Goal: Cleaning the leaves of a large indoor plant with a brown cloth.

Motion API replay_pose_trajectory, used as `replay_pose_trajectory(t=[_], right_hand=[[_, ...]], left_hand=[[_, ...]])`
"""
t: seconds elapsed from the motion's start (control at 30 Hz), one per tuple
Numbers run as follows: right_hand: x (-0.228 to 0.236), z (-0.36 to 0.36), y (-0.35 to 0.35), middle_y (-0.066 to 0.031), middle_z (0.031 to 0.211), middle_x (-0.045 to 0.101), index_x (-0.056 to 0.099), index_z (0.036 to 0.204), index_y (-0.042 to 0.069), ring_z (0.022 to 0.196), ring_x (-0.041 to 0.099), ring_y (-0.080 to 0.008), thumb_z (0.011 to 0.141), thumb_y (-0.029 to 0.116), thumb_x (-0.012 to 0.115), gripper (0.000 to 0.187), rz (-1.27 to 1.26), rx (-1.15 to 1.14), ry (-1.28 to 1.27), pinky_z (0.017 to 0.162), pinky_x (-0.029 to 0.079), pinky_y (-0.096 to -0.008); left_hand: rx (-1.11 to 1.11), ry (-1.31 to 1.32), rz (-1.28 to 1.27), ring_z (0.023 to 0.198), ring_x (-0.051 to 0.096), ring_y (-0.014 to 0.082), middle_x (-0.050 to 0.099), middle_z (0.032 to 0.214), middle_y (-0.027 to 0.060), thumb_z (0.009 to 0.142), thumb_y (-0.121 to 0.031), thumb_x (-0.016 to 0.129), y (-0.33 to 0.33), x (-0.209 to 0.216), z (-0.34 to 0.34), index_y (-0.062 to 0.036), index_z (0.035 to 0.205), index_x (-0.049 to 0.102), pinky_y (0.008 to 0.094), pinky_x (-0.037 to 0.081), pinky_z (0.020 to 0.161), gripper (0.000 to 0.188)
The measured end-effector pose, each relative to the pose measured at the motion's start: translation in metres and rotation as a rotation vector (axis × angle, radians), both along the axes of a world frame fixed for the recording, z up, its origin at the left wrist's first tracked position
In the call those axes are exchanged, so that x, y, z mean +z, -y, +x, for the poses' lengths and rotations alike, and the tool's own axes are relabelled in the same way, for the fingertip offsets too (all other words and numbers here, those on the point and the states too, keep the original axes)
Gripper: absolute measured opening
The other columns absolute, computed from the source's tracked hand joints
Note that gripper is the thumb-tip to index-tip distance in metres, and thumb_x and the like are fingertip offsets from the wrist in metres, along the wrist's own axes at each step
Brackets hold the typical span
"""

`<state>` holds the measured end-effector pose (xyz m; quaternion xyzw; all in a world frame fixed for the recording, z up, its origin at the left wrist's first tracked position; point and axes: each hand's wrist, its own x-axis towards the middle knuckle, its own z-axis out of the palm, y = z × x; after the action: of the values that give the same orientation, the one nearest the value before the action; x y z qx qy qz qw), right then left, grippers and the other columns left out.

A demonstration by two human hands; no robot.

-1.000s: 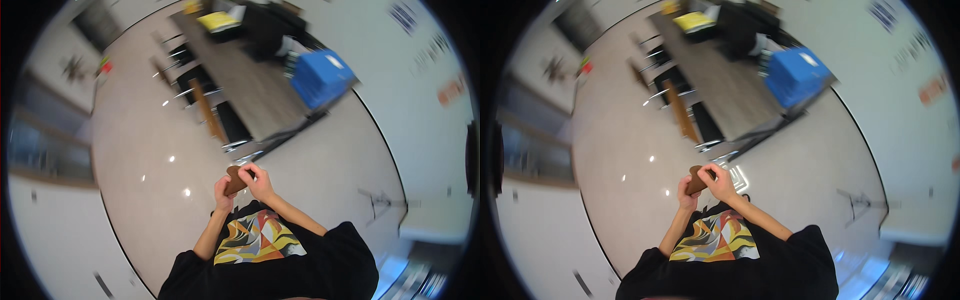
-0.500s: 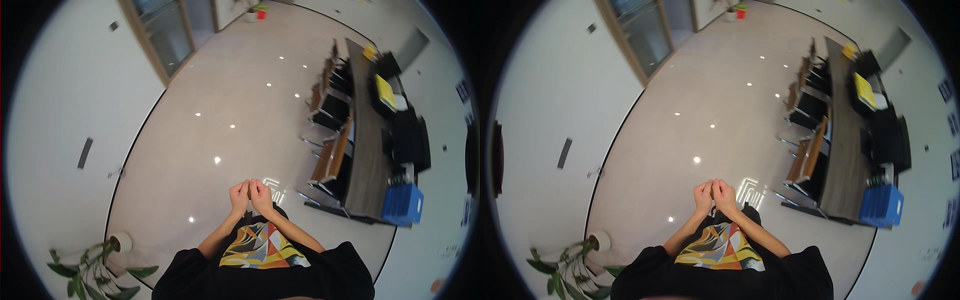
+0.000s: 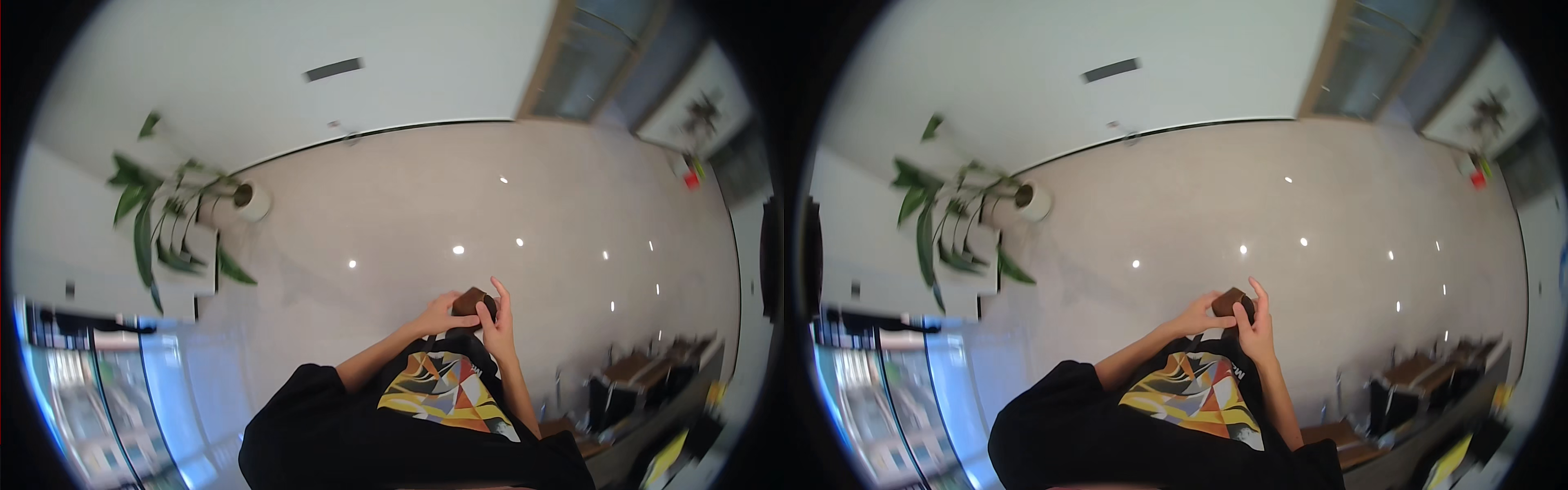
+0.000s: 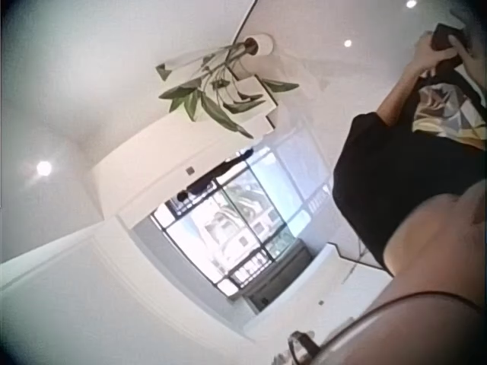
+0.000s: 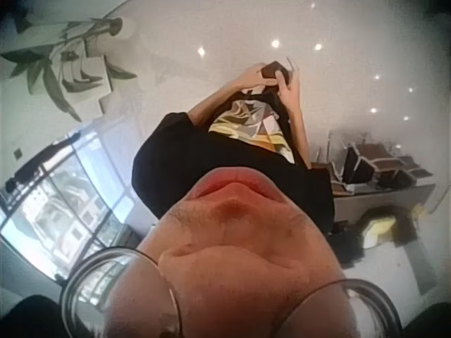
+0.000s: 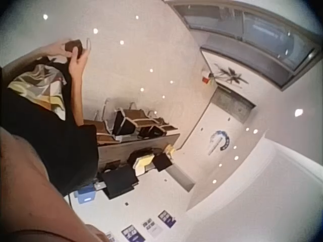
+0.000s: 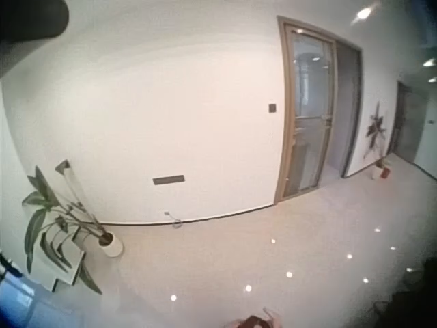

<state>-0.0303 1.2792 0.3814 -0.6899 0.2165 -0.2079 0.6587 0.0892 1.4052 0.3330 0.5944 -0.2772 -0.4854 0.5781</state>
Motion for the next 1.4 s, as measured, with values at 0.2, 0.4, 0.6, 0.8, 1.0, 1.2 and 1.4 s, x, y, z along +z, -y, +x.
replay_pose_trajectory(t=[0.2,0.4,0.6,0.8,1.0,1.2,1.4], right_hand=[[0.009,0.085,0.052,-0.0034,0.081,0.068,0.039,0.142,0.003,0.073,0.059,-0.0064,0.085,0.007,0.072,0.066,0.155,0.449,-0.096,0.069,0.048,-0.0217],[0.026,0.19,0.023,-0.0075,0.095,0.07,0.067,0.109,-0.001,0.087,0.065,-0.0108,0.088,0.005,0.068,0.021,0.289,0.785,-0.1,0.076,0.053,-0.0259],[0.08,0.288,-0.042,-0.0058,0.1,0.068,0.065,0.113,0.004,0.087,0.063,-0.0114,0.093,0.009,0.063,0.021,-0.007,1.04,0.148,0.078,0.049,-0.0253],[0.096,0.354,-0.093,-0.0104,0.096,0.068,0.058,0.123,0.004,0.083,0.064,-0.0151,0.093,0.007,0.062,0.03,-0.386,0.831,0.376,0.076,0.05,-0.027],[0.085,0.418,-0.136,-0.0122,0.094,0.068,0.036,0.142,0.005,0.076,0.066,-0.0162,0.091,0.007,0.063,0.057,-0.4,0.861,0.404,0.068,0.052,-0.0272],[0.073,0.489,-0.195,-0.0114,0.097,0.068,0.012,0.151,0.007,0.086,0.065,-0.0136,0.093,0.003,0.059,0.074,0.301,1.082,0.175,0.077,0.051,-0.0262],[0.089,0.584,-0.245,-0.0139,0.107,0.067,0.019,0.151,0.007,0.102,0.064,-0.0169,0.096,0.004,0.053,0.065,0.574,1.2,0.041,0.091,0.048,-0.0286]], left_hand=[[0.559,-0.086,-0.081,0.094,0.06,0.0097,0.069,0.102,0.0026,0.083,-0.016,0.076,-0.013,0.018,0.028,-0.0024,0.111,0.068,0.0289,0.047,0.086,0.032],[0.936,-0.113,-0.049,0.094,0.06,0.0091,0.068,0.103,0.0031,0.093,-0.023,0.066,-0.063,0.064,0.071,-0.0013,0.117,0.063,0.0277,0.049,0.081,0.033],[1.268,-0.104,-0.383,0.112,0.057,0.0173,0.06,0.122,0.008,0.09,-0.028,0.069,-0.09,0.1,0.133,-0.0015,0.142,0.037,0.0326,0.048,0.093,0.066],[1.467,0.097,-0.131,0.114,0.055,0.0222,0.053,0.125,0.0131,0.084,-0.026,0.075,-0.12,0.098,0.193,-0.0072,0.143,0.037,0.0372,0.048,0.093,0.072],[1.889,0.248,-0.132,0.103,0.052,0.0181,0.05,0.11,0.0062,0.086,-0.024,0.073,-0.114,0.103,0.234,-0.0046,0.133,0.047,0.0319,0.047,0.088,0.058],[1.731,0.298,-0.268,0.091,0.061,0.0113,0.061,0.106,0.0061,0.087,-0.015,0.073,-0.166,0.09,0.306,0.0012,0.118,0.061,0.0254,0.05,0.078,0.037],[1.836,0.17,-0.19,0.084,0.059,0.0066,0.065,0.093,0.0015,0.091,-0.013,0.068,-0.235,0.1,0.358,0.001,0.106,0.067,0.0218,0.047,0.072,0.02]])
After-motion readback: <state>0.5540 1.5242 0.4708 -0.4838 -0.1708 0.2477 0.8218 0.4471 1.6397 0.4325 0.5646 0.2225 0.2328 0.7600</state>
